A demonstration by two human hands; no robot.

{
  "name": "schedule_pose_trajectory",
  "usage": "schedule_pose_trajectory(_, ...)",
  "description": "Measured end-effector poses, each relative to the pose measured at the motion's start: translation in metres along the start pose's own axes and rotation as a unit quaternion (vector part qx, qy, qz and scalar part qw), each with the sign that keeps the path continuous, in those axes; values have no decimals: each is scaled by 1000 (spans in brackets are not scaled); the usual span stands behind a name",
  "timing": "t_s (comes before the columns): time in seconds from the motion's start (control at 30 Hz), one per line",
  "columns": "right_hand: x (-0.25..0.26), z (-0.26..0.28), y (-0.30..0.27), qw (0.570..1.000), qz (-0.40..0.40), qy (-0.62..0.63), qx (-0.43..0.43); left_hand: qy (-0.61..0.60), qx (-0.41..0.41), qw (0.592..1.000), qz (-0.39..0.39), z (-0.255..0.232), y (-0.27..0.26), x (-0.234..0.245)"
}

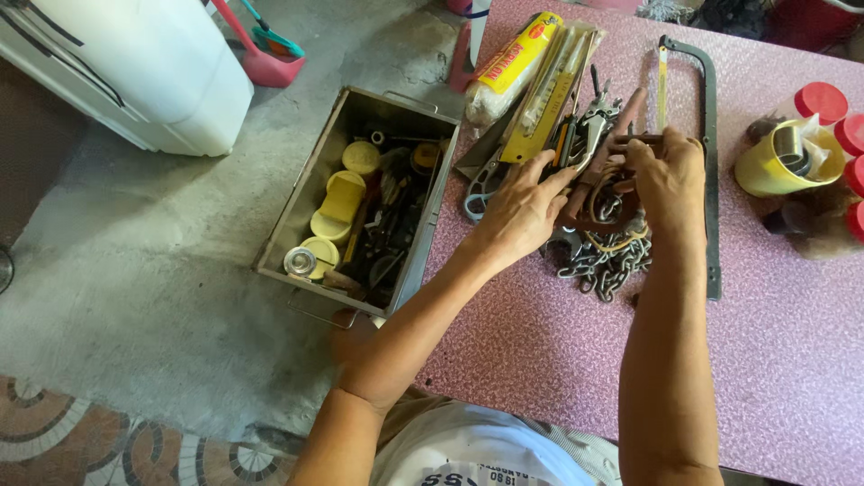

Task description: The person removes items from an open metal toolbox drawer one at a time and places them on the table beside it, including lidded jars, a hacksaw, pliers, scissors, a coil of wire, and assorted hand tools, arranging them in a growing pile on the tabletop.

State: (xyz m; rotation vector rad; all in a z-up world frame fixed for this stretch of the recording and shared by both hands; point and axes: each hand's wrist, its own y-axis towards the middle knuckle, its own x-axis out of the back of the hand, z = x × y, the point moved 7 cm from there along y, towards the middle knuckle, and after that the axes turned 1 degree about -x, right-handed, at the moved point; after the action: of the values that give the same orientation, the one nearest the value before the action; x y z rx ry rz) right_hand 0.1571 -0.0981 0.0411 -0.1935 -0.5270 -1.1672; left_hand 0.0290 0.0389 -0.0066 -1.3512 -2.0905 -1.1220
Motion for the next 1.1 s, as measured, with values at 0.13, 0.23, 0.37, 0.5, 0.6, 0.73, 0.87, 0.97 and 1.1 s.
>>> schedule_pose_trajectory(0.13, -1, 7, -11, 992, -27, -124, 1, 1, 1, 1000, 3, -4, -9, 9)
schedule_pose_trajectory(0.23, -1, 12, -21, 980, -52, -184, 59, -31, 14, 999, 9, -4, -18, 20)
schedule_pose_trajectory(0.37, -6, 8, -23, 975, -51, -205, 63, -65, 18, 998, 3, -5, -31, 38)
schedule_pose_trajectory(0.5, -13, 14, -26, 967, -47, -229, 103, -74, 49, 996, 3, 5, -43, 48)
schedule_pose_trajectory(0.6, -20, 10, -28, 971, -40, -229, 61, -60, 34, 998, -14, 10, -52, 53)
schedule_pose_trajectory(0.73, -33, 8, -30, 956, -32, -291, 31, -67, 47, 997, -13, 21, -62, 56)
schedule_pose_trajectory(0.87, -41, 26, -38, 933, -66, -331, 126, -90, 121, 988, 40, 34, -70, 52)
schedule_pose_trajectory(0.97, -52, 55, -56, 923, -106, -281, 242, -99, 122, 987, 33, 39, -74, 56)
schedule_pose_trajectory(1.1, -88, 90, -92, 936, -53, -145, 317, -56, 93, 994, -20, 47, -79, 68)
